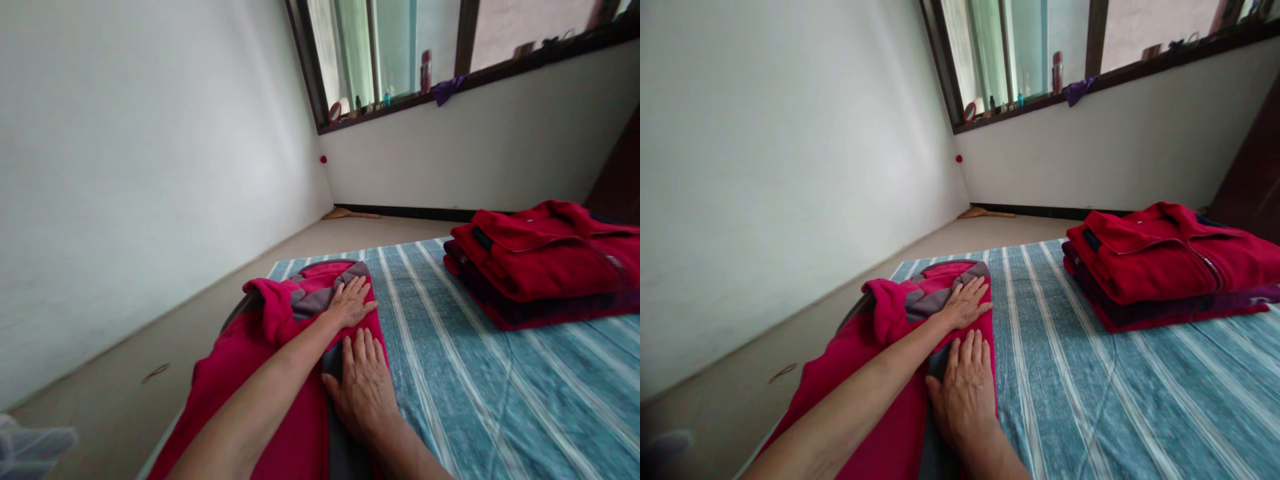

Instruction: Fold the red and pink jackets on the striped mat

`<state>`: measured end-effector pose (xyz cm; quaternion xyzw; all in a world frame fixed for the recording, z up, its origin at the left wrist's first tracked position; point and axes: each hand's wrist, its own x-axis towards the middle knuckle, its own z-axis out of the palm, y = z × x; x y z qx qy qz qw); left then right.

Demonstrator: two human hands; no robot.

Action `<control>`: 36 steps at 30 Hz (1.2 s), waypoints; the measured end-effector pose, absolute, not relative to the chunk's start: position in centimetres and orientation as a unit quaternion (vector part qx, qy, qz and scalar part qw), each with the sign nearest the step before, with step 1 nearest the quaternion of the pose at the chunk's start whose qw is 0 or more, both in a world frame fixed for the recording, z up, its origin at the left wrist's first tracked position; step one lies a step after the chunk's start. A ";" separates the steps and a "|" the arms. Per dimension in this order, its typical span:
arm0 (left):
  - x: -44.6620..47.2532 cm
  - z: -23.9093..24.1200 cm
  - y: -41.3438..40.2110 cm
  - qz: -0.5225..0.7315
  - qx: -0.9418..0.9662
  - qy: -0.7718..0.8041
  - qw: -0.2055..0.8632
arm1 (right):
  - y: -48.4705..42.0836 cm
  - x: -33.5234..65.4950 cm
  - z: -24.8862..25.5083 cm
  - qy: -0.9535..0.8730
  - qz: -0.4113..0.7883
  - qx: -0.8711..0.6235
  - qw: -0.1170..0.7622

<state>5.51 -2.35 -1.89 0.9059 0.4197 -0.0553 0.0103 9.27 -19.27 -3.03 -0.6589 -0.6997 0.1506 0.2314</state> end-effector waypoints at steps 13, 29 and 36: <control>6.9 -1.8 1.3 -0.048 0.888 0.457 0.016 | -19.4 9.4 -3.1 -0.704 0.157 -0.652 0.231; 1.1 2.3 -9.8 0.120 0.886 0.448 -0.008 | -18.2 11.7 -2.6 -0.679 0.126 -0.668 0.279; -2.7 -0.8 -18.8 0.042 0.868 0.495 0.025 | -17.6 14.1 -2.9 -0.698 0.118 -0.670 0.223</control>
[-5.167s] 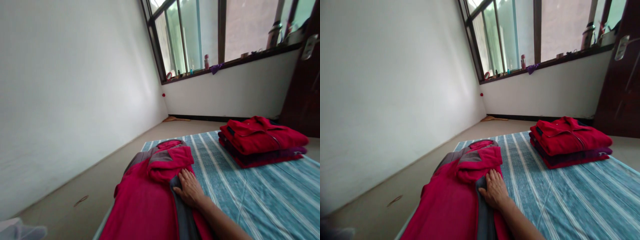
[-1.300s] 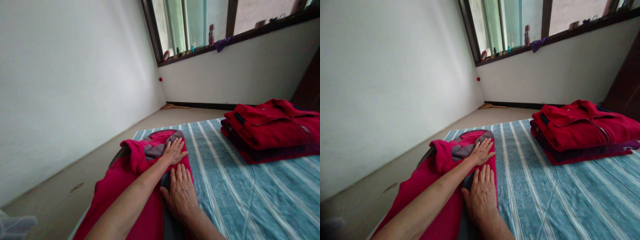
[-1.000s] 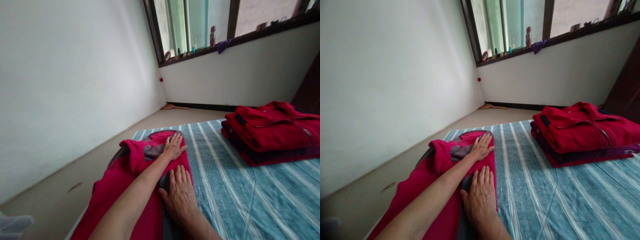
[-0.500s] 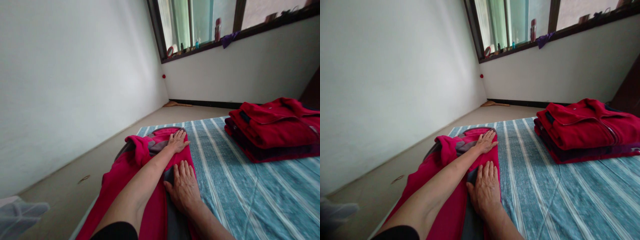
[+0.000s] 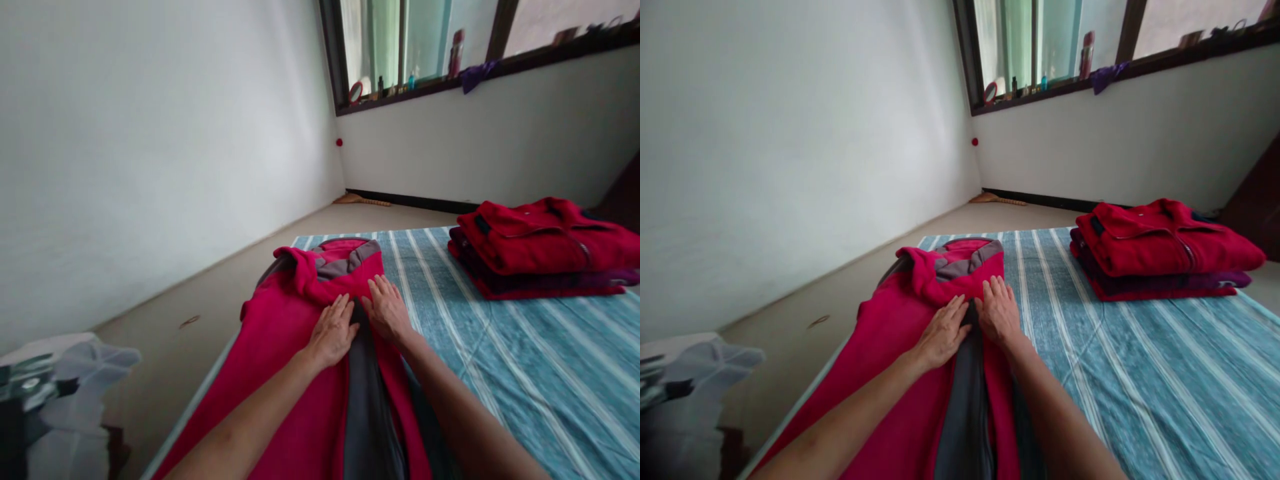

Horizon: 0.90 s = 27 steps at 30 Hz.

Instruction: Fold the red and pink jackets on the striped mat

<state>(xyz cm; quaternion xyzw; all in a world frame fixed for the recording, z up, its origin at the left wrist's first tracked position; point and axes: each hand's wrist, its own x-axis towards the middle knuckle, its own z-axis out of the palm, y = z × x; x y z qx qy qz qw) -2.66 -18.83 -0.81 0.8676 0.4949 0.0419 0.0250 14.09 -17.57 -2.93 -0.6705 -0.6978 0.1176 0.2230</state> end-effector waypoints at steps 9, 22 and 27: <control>-2.1 -0.4 -20.3 0.046 0.857 0.513 0.023 | -18.1 14.6 -3.6 -0.703 0.153 -0.682 0.130; -1.7 0.3 -32.5 0.019 0.846 0.510 0.157 | -22.5 13.0 -1.8 -0.721 0.132 -0.671 0.111; -1.5 0.0 -35.8 0.006 0.863 0.476 0.171 | -25.9 12.3 -1.8 -0.732 0.137 -0.659 0.106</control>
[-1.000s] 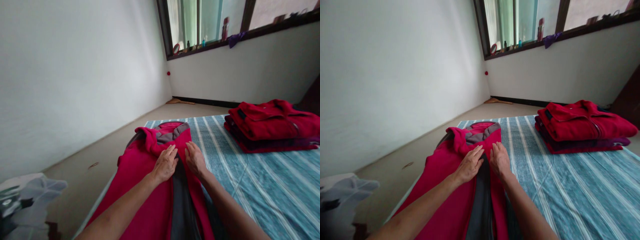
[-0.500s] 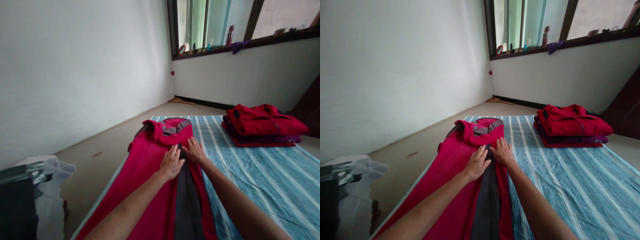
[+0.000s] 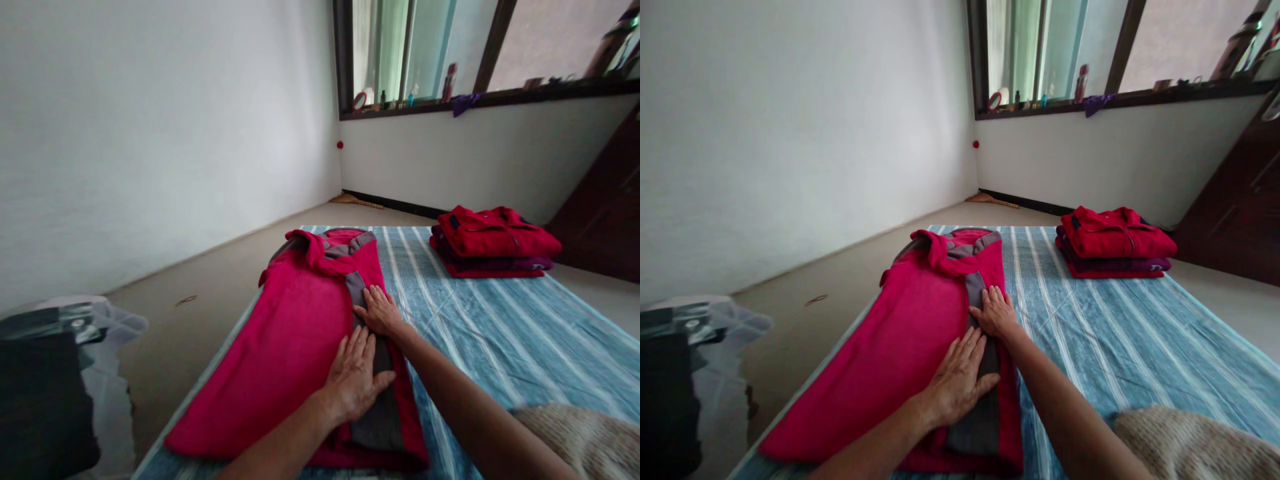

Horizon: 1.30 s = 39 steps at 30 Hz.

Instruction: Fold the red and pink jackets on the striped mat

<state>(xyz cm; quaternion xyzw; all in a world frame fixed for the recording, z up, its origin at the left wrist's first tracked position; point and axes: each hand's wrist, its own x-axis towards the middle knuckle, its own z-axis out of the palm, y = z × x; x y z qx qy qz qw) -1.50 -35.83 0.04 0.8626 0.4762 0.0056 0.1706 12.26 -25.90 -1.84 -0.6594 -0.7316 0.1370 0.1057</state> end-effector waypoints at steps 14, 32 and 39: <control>-2.4 0.4 -42.3 -0.008 0.878 0.428 0.213 | -31.1 10.7 -1.4 -0.744 0.120 -0.646 0.118; -2.6 -10.5 -41.3 0.298 0.869 0.350 -0.181 | -31.2 10.3 -2.6 -0.746 0.110 -0.652 0.079; -1.1 -12.5 -41.0 0.434 0.803 0.361 -0.192 | -31.2 10.3 -2.9 -0.739 0.110 -0.658 0.096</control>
